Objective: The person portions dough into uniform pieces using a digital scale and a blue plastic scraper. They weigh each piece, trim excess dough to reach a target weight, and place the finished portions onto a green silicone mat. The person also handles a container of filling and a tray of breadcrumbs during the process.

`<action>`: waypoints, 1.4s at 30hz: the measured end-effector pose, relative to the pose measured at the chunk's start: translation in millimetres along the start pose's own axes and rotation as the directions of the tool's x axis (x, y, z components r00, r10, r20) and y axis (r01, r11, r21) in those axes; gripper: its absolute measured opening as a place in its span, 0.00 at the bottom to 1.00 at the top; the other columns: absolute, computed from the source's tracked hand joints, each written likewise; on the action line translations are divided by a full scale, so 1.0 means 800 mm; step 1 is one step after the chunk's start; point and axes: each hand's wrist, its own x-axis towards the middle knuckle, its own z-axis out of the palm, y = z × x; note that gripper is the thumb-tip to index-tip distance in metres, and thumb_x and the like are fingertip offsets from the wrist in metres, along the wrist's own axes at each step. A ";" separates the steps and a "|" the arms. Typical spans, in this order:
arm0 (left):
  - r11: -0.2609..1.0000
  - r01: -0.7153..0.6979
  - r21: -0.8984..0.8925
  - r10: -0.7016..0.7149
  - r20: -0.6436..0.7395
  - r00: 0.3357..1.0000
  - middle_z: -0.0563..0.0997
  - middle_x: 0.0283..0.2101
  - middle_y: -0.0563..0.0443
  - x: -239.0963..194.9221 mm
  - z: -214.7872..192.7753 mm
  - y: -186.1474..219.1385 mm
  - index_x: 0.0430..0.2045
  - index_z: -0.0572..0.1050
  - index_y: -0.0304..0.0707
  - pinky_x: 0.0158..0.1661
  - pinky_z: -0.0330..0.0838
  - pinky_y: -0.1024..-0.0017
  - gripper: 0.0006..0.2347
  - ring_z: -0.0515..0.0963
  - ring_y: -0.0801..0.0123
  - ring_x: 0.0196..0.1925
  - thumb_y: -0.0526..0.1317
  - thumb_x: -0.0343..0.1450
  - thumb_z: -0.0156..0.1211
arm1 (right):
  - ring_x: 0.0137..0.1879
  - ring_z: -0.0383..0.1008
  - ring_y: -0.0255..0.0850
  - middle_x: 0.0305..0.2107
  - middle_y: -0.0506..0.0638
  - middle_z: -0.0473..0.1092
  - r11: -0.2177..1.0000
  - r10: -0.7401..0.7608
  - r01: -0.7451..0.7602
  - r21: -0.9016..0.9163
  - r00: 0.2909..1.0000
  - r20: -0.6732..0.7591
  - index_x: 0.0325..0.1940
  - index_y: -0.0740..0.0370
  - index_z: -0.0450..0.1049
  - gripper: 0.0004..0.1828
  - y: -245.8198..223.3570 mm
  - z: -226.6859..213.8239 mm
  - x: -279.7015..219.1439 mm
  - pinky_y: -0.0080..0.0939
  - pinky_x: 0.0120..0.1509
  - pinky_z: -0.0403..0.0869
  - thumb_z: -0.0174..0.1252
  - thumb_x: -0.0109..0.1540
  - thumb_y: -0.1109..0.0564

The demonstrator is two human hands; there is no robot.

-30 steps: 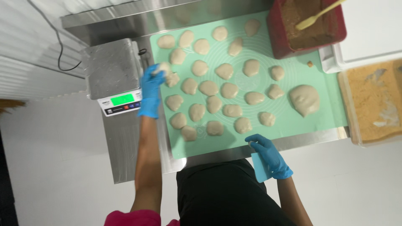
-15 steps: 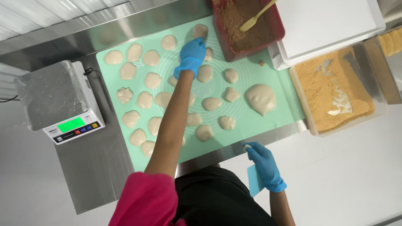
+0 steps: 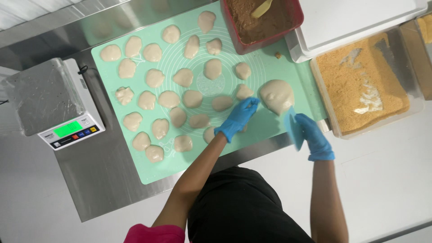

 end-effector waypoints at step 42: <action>0.855 -0.253 0.453 0.313 -0.061 0.948 0.82 0.44 0.43 -0.012 0.028 0.040 0.43 0.77 0.38 0.47 0.75 0.60 0.08 0.81 0.55 0.46 0.35 0.71 0.61 | 0.29 0.75 0.64 0.24 0.63 0.74 0.231 -0.604 0.217 -0.948 0.796 0.035 0.59 0.58 0.68 0.15 0.023 0.092 0.100 0.65 0.34 0.72 0.54 0.68 0.54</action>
